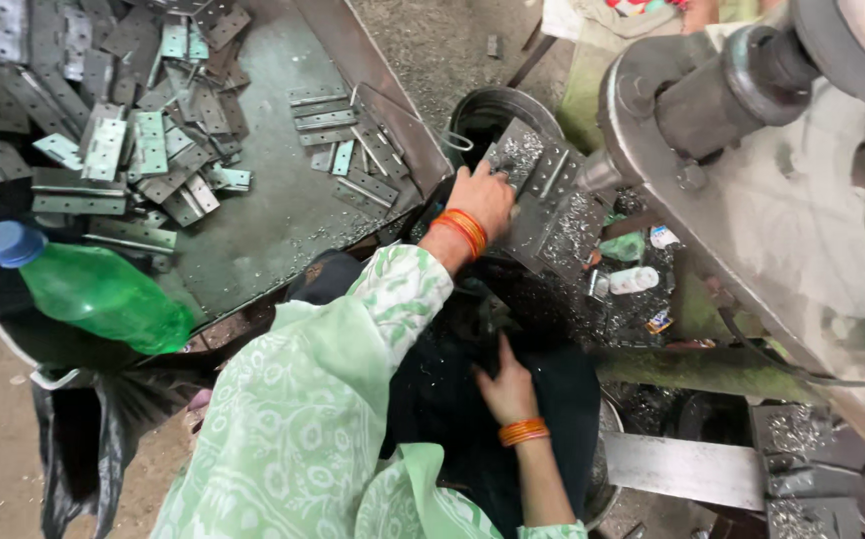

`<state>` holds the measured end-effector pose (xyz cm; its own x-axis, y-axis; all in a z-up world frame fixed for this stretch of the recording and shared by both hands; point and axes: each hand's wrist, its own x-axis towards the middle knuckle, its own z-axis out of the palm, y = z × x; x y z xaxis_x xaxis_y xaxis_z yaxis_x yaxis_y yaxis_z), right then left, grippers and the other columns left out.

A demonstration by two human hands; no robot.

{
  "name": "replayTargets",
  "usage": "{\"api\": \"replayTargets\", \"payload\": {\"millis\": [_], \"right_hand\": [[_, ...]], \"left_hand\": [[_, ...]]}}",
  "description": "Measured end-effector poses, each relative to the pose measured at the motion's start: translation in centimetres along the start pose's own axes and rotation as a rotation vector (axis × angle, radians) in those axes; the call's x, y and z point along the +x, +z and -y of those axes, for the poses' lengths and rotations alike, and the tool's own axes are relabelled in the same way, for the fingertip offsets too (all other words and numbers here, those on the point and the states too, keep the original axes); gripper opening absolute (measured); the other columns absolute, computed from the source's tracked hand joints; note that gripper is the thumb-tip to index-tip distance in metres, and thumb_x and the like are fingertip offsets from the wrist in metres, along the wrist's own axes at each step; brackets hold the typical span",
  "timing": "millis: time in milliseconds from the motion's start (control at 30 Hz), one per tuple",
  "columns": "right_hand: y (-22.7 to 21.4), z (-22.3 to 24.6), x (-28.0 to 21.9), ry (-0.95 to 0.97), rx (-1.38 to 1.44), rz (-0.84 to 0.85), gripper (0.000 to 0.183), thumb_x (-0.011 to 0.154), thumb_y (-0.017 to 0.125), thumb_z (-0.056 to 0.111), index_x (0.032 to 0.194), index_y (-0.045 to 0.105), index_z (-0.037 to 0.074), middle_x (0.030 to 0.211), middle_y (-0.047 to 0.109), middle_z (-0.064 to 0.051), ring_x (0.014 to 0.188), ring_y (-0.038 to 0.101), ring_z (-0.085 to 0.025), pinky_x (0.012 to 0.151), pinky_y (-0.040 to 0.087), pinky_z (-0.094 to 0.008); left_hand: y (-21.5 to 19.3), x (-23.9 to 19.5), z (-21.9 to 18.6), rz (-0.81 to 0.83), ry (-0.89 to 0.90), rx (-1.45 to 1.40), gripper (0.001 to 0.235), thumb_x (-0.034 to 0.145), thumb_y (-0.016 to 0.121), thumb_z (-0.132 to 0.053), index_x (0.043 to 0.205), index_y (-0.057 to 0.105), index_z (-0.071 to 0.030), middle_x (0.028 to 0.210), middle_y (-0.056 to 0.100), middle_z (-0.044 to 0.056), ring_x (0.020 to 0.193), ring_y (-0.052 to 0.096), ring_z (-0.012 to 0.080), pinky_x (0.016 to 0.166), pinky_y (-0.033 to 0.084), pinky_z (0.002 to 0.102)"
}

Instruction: The person places small metal hinge pieces into a drilling or stamping machine one by one, uses a tool to remove debris, and pulls a lever to operate the machine.

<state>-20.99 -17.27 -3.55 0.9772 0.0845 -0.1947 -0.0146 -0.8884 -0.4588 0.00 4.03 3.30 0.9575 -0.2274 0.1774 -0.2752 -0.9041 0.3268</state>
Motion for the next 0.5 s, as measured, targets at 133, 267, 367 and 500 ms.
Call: {"api": "replayTargets", "payload": {"millis": [133,267,367,500], "right_hand": [[-6.1,5.1,0.8,0.174,-0.016,0.138,0.073,0.083,0.069,0.037,0.15,0.049,0.014,0.097,0.075,-0.03,0.09,0.078,-0.041,0.086,0.059,-0.045],[-7.1,6.9,1.8,0.036,-0.061,0.103,0.071,0.082,0.073,0.036,0.145,0.052,0.009,0.099,0.072,-0.03,0.093,0.074,-0.043,0.083,0.058,-0.046],[-6.8,6.4,1.9,-0.036,-0.088,0.06,0.071,0.081,0.075,0.035,0.144,0.054,0.008,0.097,0.072,-0.031,0.094,0.071,-0.044,0.081,0.057,-0.047],[-7.0,7.2,1.8,0.083,-0.107,0.121,0.071,0.082,0.072,0.037,0.146,0.053,0.012,0.092,0.073,-0.03,0.087,0.075,-0.042,0.08,0.058,-0.046]], "left_hand": [[-1.6,-3.1,10.0,0.01,-0.166,-0.207,0.03,0.089,0.066,-0.041,0.099,0.079,-0.016,0.098,0.073,0.015,0.101,0.067,0.0368,0.089,0.054,0.052],[4.8,-6.0,19.3,0.054,-0.336,0.088,0.028,0.091,0.066,-0.037,0.097,0.078,-0.012,0.104,0.074,0.009,0.11,0.066,0.0294,0.091,0.052,0.054],[12.4,-6.5,22.3,0.101,-0.276,0.103,0.032,0.086,0.066,-0.023,0.116,0.073,-0.015,0.126,0.068,0.004,0.119,0.062,0.0262,0.094,0.049,0.055],[16.8,-7.8,23.6,-0.046,-0.164,0.093,0.049,0.081,0.064,-0.014,0.13,0.066,-0.017,0.136,0.059,0.003,0.126,0.056,0.0226,0.098,0.043,0.057]]}}
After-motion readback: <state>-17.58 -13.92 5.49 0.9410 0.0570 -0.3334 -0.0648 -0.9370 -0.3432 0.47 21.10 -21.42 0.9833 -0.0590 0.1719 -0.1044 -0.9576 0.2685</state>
